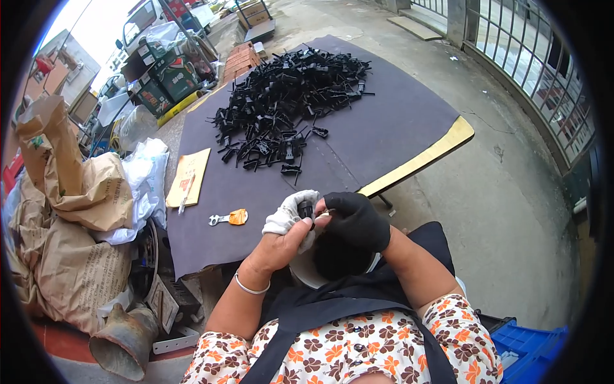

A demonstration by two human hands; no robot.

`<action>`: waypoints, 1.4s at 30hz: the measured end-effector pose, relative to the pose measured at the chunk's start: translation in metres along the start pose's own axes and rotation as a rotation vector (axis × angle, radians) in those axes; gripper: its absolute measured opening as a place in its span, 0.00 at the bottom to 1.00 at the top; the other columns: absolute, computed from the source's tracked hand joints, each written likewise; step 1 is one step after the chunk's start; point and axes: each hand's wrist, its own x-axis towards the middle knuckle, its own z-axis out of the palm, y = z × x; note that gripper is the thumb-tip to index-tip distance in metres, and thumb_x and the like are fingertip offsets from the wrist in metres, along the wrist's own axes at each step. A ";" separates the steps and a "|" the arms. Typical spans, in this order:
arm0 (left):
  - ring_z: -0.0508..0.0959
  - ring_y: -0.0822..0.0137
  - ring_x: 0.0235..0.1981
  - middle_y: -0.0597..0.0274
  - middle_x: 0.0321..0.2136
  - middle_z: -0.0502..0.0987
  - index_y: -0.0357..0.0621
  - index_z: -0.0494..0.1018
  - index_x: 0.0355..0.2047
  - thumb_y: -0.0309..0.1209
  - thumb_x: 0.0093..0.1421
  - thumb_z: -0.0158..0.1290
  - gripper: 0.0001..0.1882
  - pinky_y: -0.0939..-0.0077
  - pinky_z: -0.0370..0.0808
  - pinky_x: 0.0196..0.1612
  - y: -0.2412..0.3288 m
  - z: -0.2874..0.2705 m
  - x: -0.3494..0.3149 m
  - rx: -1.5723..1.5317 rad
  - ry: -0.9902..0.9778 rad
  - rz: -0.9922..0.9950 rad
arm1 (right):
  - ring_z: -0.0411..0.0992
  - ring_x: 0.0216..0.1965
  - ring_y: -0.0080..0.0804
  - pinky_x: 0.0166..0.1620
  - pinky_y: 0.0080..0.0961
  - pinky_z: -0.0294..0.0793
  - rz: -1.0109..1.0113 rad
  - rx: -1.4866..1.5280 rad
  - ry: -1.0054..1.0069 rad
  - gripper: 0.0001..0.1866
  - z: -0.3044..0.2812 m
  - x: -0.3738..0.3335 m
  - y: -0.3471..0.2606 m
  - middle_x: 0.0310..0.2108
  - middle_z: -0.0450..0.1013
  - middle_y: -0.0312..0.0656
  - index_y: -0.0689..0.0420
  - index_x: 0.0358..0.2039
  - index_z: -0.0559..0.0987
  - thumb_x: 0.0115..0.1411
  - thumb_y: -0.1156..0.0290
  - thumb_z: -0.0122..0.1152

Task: Sorting and inspecting small black plastic components on a production table.

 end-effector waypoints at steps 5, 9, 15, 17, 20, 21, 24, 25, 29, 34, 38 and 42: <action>0.61 0.83 0.19 0.69 0.24 0.67 0.37 0.60 0.50 0.22 0.59 0.40 0.17 0.89 0.58 0.20 0.007 0.012 -0.002 -0.032 -0.031 -0.009 | 0.66 0.26 0.15 0.32 0.17 0.67 0.029 -0.138 -0.006 0.05 -0.003 0.000 0.004 0.24 0.71 0.31 0.59 0.31 0.76 0.52 0.74 0.61; 0.66 0.82 0.25 0.67 0.30 0.69 0.38 0.62 0.47 0.21 0.58 0.42 0.15 0.88 0.66 0.28 -0.010 0.002 0.003 0.024 0.064 0.040 | 0.67 0.25 0.20 0.31 0.20 0.68 0.068 -0.212 -0.117 0.07 -0.007 0.003 -0.008 0.22 0.71 0.36 0.60 0.30 0.75 0.56 0.70 0.56; 0.67 0.76 0.29 0.63 0.30 0.70 0.36 0.62 0.45 0.21 0.57 0.44 0.14 0.79 0.68 0.34 -0.017 0.006 0.003 0.215 0.101 0.057 | 0.69 0.24 0.26 0.32 0.23 0.68 0.016 -0.365 -0.155 0.10 -0.008 0.003 -0.006 0.22 0.72 0.43 0.62 0.31 0.76 0.58 0.68 0.51; 0.68 0.72 0.29 0.60 0.29 0.69 0.36 0.62 0.44 0.21 0.56 0.44 0.14 0.77 0.68 0.34 -0.025 0.006 0.005 0.323 0.120 0.113 | 0.69 0.25 0.27 0.32 0.24 0.69 0.057 -0.363 -0.156 0.10 -0.007 0.004 -0.007 0.23 0.73 0.43 0.62 0.32 0.76 0.59 0.68 0.51; 0.70 0.65 0.29 0.55 0.28 0.69 0.35 0.63 0.42 0.21 0.54 0.44 0.13 0.74 0.68 0.35 -0.023 0.010 0.004 0.496 0.172 0.243 | 0.71 0.25 0.32 0.32 0.26 0.69 0.089 -0.337 -0.133 0.12 -0.001 0.003 0.000 0.24 0.73 0.46 0.62 0.33 0.77 0.59 0.66 0.50; 0.71 0.61 0.29 0.53 0.28 0.69 0.34 0.63 0.41 0.21 0.54 0.44 0.13 0.74 0.69 0.35 -0.022 0.012 0.004 0.561 0.202 0.318 | 0.72 0.25 0.37 0.31 0.29 0.68 0.081 -0.313 -0.106 0.13 0.002 0.002 0.004 0.25 0.73 0.50 0.61 0.34 0.77 0.60 0.65 0.50; 0.72 0.58 0.30 0.52 0.28 0.70 0.34 0.64 0.39 0.20 0.54 0.44 0.11 0.72 0.69 0.36 -0.028 0.011 0.003 0.675 0.237 0.433 | 0.71 0.25 0.33 0.32 0.27 0.68 0.138 -0.237 -0.058 0.14 0.010 -0.001 0.014 0.24 0.73 0.48 0.61 0.35 0.77 0.60 0.64 0.50; 0.72 0.58 0.30 0.52 0.28 0.70 0.34 0.64 0.39 0.20 0.54 0.44 0.11 0.72 0.69 0.36 -0.031 0.011 0.001 0.674 0.241 0.434 | 0.71 0.25 0.33 0.32 0.27 0.68 0.136 -0.239 -0.062 0.14 0.012 -0.002 0.018 0.24 0.73 0.48 0.61 0.35 0.77 0.60 0.64 0.50; 0.71 0.64 0.33 0.54 0.33 0.70 0.33 0.65 0.42 0.20 0.55 0.46 0.13 0.76 0.68 0.40 -0.025 0.011 -0.005 0.562 0.226 0.370 | 0.67 0.24 0.28 0.32 0.26 0.68 0.166 -0.120 -0.097 0.14 0.010 -0.001 0.018 0.22 0.71 0.44 0.62 0.32 0.76 0.61 0.63 0.49; 0.71 0.49 0.45 0.48 0.41 0.74 0.41 0.71 0.46 0.29 0.54 0.53 0.18 0.63 0.67 0.48 -0.013 -0.010 -0.004 0.895 0.051 0.354 | 0.61 0.18 0.32 0.25 0.28 0.62 0.025 -0.452 0.027 0.13 -0.023 0.007 0.000 0.16 0.63 0.46 0.61 0.24 0.72 0.60 0.65 0.51; 0.73 0.53 0.43 0.52 0.39 0.74 0.41 0.74 0.41 0.28 0.55 0.52 0.13 0.65 0.68 0.48 -0.008 -0.030 0.000 1.009 0.238 0.470 | 0.58 0.20 0.24 0.26 0.24 0.61 0.023 -0.488 0.074 0.13 -0.035 0.011 0.005 0.16 0.61 0.39 0.62 0.22 0.69 0.60 0.67 0.50; 0.73 0.55 0.41 0.53 0.36 0.75 0.41 0.75 0.38 0.21 0.53 0.50 0.11 0.67 0.69 0.46 0.008 -0.046 0.029 1.108 0.348 0.600 | 0.58 0.19 0.26 0.25 0.25 0.60 -0.007 -0.506 0.162 0.13 -0.037 0.013 0.011 0.15 0.60 0.41 0.61 0.21 0.69 0.59 0.68 0.51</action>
